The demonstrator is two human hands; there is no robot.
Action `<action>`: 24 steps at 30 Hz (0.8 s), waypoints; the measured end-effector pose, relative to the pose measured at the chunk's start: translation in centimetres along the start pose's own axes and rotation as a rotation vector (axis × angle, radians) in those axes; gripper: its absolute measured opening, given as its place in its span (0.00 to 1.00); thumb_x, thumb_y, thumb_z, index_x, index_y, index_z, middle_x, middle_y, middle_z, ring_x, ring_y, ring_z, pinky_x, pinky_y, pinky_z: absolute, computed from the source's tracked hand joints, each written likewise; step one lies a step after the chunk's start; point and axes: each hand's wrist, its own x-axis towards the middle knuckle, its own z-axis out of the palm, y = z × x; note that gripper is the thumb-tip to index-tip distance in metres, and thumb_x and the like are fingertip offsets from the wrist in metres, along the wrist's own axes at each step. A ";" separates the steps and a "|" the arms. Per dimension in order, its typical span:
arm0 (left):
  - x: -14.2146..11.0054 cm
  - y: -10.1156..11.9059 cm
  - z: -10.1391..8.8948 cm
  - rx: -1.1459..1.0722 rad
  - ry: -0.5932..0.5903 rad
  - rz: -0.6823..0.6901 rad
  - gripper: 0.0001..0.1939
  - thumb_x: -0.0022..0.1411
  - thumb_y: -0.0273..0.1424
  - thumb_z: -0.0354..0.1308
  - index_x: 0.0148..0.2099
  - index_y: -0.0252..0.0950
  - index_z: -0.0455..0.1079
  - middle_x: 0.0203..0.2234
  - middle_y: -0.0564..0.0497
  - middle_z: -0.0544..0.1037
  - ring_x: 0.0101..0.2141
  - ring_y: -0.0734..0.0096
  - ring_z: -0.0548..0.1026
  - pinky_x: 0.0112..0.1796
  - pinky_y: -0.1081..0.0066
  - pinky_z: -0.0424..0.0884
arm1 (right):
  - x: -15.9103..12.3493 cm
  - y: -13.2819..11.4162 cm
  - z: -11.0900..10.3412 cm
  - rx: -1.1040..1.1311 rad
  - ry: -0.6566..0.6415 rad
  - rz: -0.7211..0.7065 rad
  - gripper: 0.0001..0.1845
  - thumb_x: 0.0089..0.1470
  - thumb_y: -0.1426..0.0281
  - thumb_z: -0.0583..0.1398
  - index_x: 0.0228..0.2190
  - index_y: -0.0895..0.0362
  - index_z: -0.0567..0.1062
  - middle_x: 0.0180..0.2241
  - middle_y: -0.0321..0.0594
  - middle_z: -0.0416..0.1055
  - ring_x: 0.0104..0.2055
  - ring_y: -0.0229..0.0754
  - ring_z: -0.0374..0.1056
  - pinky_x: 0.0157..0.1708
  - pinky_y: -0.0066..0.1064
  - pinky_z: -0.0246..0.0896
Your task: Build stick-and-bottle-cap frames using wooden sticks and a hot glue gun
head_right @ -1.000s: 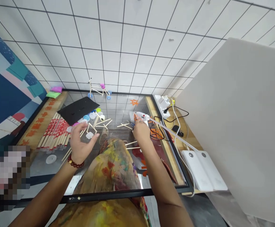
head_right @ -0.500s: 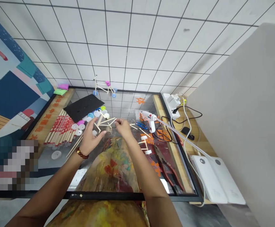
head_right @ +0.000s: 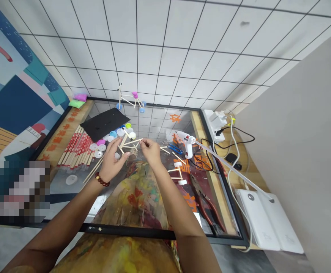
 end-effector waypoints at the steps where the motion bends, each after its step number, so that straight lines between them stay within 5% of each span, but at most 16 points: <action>1: 0.0 0.0 0.0 0.004 0.000 -0.001 0.27 0.65 0.37 0.58 0.64 0.38 0.61 0.58 0.39 0.68 0.60 0.56 0.68 0.60 0.55 0.65 | -0.1 0.0 0.0 0.003 0.000 -0.001 0.17 0.50 0.57 0.58 0.28 0.57 0.78 0.21 0.34 0.69 0.23 0.37 0.61 0.27 0.28 0.57; 18: -0.1 -0.2 0.2 0.016 0.004 -0.012 0.27 0.65 0.38 0.57 0.64 0.38 0.60 0.59 0.39 0.67 0.61 0.55 0.67 0.60 0.54 0.65 | -0.4 0.3 0.2 0.016 -0.010 0.007 0.15 0.50 0.57 0.59 0.26 0.56 0.74 0.20 0.32 0.66 0.23 0.37 0.61 0.25 0.28 0.55; 24: -0.2 -0.3 0.3 0.019 0.012 -0.027 0.34 0.62 0.37 0.61 0.66 0.38 0.56 0.62 0.38 0.64 0.63 0.53 0.63 0.62 0.52 0.63 | -0.2 0.2 0.4 0.088 -0.001 0.038 0.17 0.46 0.56 0.61 0.30 0.57 0.76 0.22 0.33 0.68 0.23 0.36 0.61 0.24 0.27 0.56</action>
